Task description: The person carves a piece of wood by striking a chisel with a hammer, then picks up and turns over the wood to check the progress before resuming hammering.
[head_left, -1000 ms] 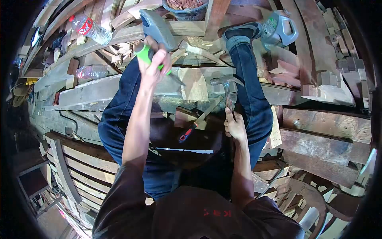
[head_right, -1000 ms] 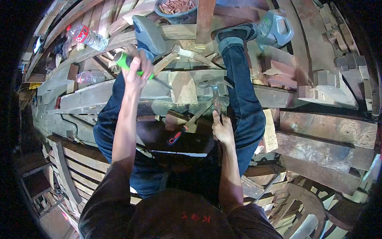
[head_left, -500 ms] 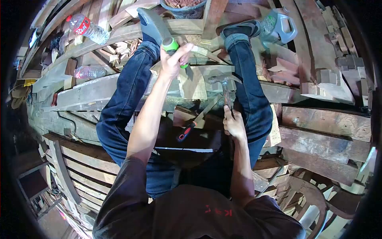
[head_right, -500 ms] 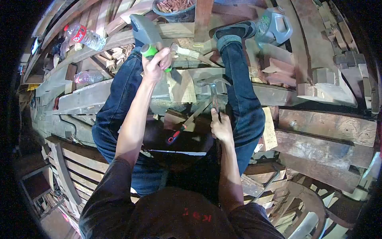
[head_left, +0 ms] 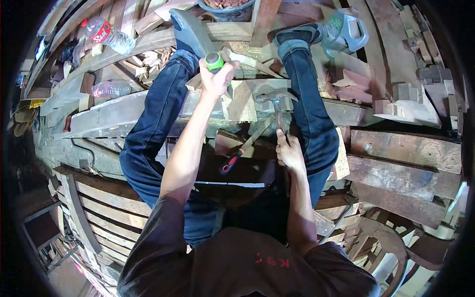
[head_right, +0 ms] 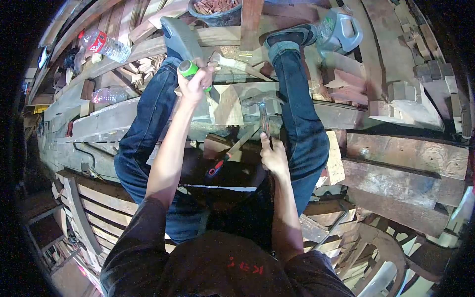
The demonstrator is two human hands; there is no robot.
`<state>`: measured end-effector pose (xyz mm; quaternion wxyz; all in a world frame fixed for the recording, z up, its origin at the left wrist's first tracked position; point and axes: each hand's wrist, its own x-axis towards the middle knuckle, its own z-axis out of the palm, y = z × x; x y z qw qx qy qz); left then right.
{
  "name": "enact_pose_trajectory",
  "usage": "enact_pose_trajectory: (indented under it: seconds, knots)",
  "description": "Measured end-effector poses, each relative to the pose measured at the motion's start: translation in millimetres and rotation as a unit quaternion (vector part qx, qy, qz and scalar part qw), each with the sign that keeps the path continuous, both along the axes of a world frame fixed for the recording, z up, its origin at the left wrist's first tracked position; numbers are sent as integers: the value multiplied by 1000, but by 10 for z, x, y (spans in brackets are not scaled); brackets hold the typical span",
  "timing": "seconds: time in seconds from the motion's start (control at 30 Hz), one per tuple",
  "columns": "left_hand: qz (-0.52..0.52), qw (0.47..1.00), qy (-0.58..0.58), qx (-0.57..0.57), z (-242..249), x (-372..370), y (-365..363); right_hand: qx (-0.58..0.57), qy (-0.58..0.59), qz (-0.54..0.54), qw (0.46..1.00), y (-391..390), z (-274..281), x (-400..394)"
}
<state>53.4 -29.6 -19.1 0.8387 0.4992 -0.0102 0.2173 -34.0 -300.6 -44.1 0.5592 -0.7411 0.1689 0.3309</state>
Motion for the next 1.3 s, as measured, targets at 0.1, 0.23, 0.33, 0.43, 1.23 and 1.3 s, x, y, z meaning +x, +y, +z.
enact_pose_trajectory:
  seconds: [0.1,0.23,0.33,0.43,1.23,1.3]
  knots:
    - [4,1000,-14,7,-31,-31,-21,6,6,-5,1000,6,41,-8]
    - [10,1000,-17,1,-35,-71,-48,3,0,-19,1000,54,118,-21]
    - [23,998,-17,47,-35,-77,-96,0,18,-9,1000,37,141,-3]
    - [27,999,-8,38,-33,-84,-105,-8,18,3,1000,22,116,0]
    - [12,998,-21,62,-68,-67,-182,-1,17,-5,1000,53,172,-25]
    - [8,998,-33,60,-79,-51,-188,-2,15,-9,1000,61,178,-28]
